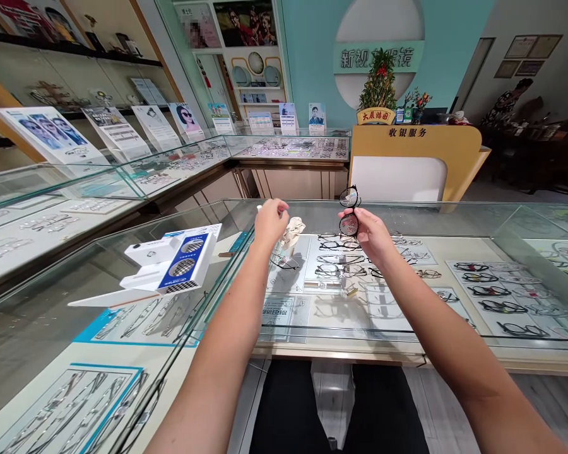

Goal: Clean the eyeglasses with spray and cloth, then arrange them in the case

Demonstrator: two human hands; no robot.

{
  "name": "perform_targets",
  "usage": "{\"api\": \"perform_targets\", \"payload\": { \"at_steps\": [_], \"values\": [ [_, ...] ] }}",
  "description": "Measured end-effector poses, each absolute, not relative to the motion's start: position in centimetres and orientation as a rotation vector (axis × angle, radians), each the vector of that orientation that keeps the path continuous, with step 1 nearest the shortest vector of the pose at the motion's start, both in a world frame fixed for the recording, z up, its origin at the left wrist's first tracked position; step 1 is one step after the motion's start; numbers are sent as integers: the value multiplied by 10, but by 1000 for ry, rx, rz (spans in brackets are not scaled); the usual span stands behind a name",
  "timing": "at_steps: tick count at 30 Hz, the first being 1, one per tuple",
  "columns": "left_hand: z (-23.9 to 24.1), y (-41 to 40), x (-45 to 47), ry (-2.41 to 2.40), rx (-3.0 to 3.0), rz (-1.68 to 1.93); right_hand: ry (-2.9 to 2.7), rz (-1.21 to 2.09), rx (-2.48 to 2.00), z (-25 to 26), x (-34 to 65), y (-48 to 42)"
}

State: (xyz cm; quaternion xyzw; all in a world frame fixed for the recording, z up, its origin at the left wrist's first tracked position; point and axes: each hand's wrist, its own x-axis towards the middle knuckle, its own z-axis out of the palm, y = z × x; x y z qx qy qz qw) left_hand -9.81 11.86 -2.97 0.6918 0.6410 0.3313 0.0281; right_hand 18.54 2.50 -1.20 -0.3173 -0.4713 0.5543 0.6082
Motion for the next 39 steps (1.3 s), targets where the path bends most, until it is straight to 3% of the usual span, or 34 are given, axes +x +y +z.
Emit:
{"api": "perform_targets", "payload": {
  "at_steps": [3, 9, 20, 26, 39],
  "values": [
    [-40, 124, -99, 2024, 2096, 662, -1090, 1274, -733, -13, 186, 26],
    [-48, 129, -100, 2130, 1942, 519, -1072, 1286, -701, -12, 186, 26],
    [-29, 124, -97, 2020, 1857, 1030, -1047, 1295, -679, -8, 185, 24],
    [-8, 111, -90, 1360, 1768, 1807, -1059, 1274, -653, -4, 179, 17],
    [27, 33, -40, 928, 2163, 1785, -1218, 1317, -560, -4, 153, -4]
  ]
}}
